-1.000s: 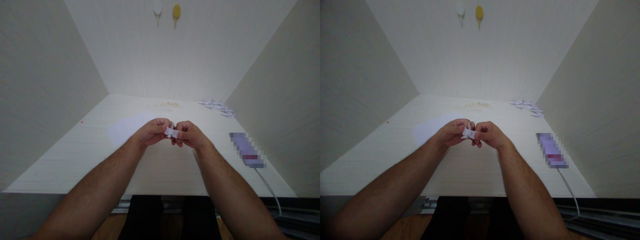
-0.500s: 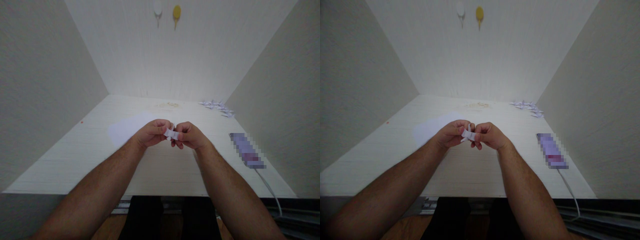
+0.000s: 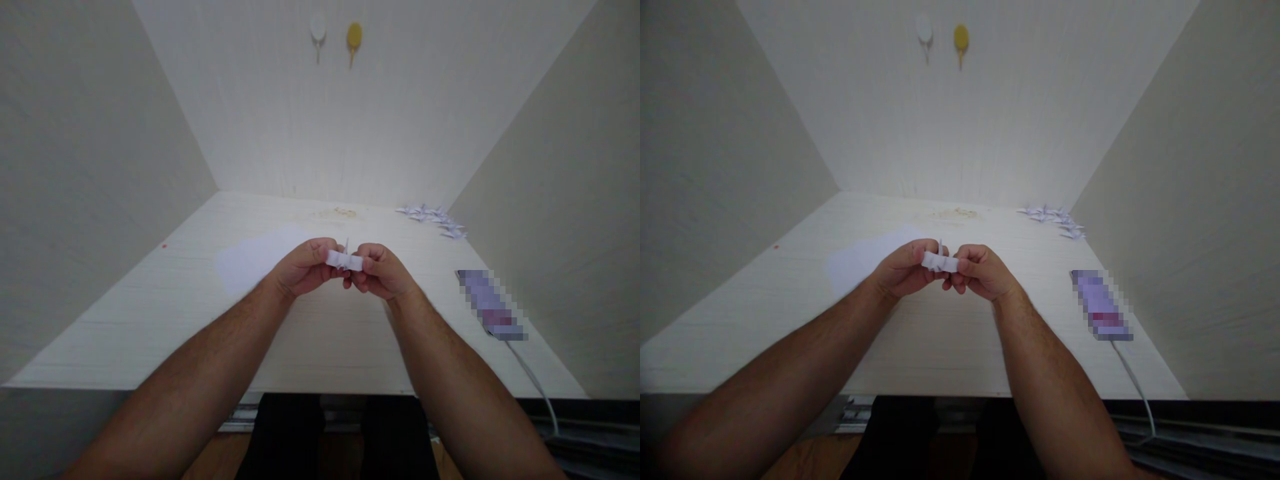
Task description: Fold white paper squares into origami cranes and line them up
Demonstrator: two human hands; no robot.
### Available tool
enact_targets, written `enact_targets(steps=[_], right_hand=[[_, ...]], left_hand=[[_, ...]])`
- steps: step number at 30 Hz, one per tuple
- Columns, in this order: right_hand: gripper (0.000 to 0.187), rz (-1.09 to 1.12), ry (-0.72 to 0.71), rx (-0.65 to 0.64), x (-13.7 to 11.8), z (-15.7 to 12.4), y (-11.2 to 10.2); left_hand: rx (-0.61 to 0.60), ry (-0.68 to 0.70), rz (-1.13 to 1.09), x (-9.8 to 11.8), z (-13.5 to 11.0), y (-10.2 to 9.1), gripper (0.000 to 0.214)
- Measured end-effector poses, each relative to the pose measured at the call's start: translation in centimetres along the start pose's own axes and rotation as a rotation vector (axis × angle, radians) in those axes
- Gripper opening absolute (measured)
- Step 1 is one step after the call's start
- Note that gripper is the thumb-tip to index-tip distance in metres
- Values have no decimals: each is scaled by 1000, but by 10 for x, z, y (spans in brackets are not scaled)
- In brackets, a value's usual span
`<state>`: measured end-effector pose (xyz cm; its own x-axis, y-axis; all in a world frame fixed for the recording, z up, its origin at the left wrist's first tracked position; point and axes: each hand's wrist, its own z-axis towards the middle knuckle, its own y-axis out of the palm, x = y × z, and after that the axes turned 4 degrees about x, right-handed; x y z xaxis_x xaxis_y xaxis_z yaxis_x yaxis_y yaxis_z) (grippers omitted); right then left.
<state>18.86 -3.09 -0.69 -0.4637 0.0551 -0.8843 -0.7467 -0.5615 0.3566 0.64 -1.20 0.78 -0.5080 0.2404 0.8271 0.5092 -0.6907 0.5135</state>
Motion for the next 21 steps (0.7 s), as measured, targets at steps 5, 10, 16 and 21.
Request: enact_targets(steps=[5,10,16,21], right_hand=[[39,-28,33,49,-1,-1,1],[43,-22,21,134,-3,0,1],[38,-17,41,270,-5,4,0],[31,-148,56,453,-3,10,-2]], left_hand=[[77,-15,-4,-1,0,0,40],[148,25,-2,1,0,0,46],[276,10,-78,3,4,-3,42],[457,38,-33,0,12,-9,31]])
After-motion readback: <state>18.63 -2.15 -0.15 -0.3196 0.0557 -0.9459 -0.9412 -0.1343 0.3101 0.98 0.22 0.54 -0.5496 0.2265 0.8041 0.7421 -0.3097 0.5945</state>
